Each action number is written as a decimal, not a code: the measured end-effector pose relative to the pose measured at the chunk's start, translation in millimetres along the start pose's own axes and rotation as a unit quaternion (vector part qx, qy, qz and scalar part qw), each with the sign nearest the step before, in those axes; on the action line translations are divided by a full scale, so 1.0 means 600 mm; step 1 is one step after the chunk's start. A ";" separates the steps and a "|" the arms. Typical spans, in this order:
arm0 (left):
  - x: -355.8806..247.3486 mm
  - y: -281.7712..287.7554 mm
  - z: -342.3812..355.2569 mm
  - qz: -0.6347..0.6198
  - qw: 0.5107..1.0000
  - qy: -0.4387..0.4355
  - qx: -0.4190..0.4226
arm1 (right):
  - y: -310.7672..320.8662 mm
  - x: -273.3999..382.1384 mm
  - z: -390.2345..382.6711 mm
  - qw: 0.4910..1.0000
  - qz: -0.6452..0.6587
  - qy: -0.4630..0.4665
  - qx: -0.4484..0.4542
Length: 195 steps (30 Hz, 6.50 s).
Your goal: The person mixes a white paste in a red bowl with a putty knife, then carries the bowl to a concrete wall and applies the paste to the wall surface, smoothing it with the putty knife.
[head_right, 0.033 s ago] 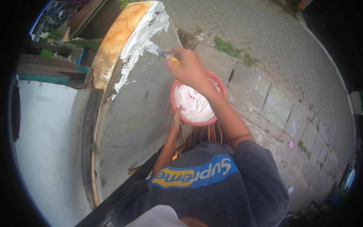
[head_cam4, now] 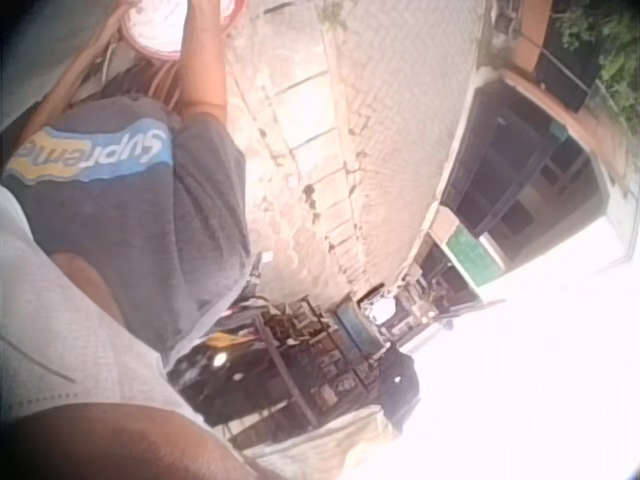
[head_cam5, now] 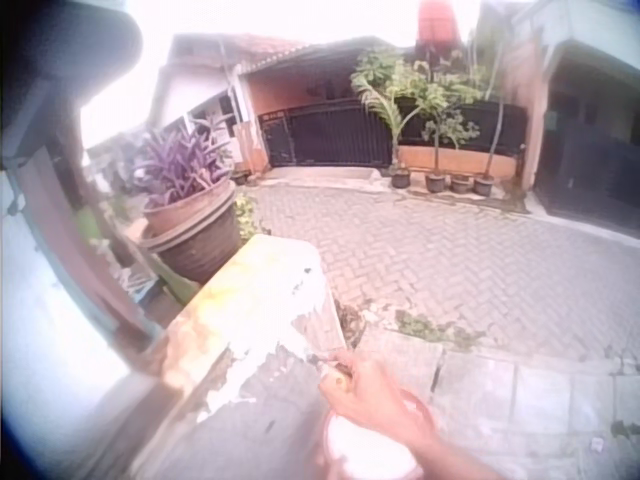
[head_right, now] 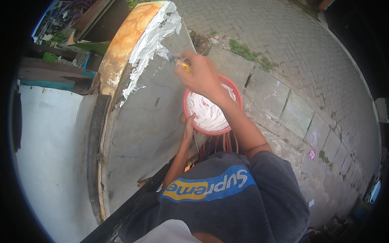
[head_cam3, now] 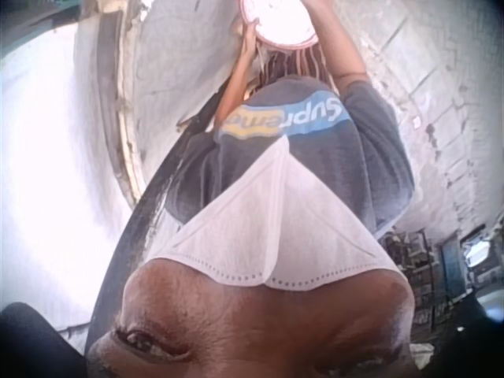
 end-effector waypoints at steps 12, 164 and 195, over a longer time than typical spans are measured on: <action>0.034 0.003 0.031 -0.027 0.996 0.076 0.031 | -0.113 0.069 -0.062 0.995 -0.069 0.073 0.017; -0.059 0.051 -0.118 -0.102 0.986 0.041 -0.127 | -0.108 0.031 -0.154 0.958 0.267 0.025 0.101; -0.068 0.047 -0.110 -0.064 0.997 0.027 -0.045 | -0.123 0.064 -0.145 0.961 -0.077 0.265 -0.013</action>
Point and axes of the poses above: each hand's wrist, its own z-axis towards the middle knuckle, its own y-axis out of the back of the hand, x = y × z, the point moved 4 cm from there along z, towards the middle knuckle, and after that the axes turned 3 degrees about -y, right-handed, at the moved point
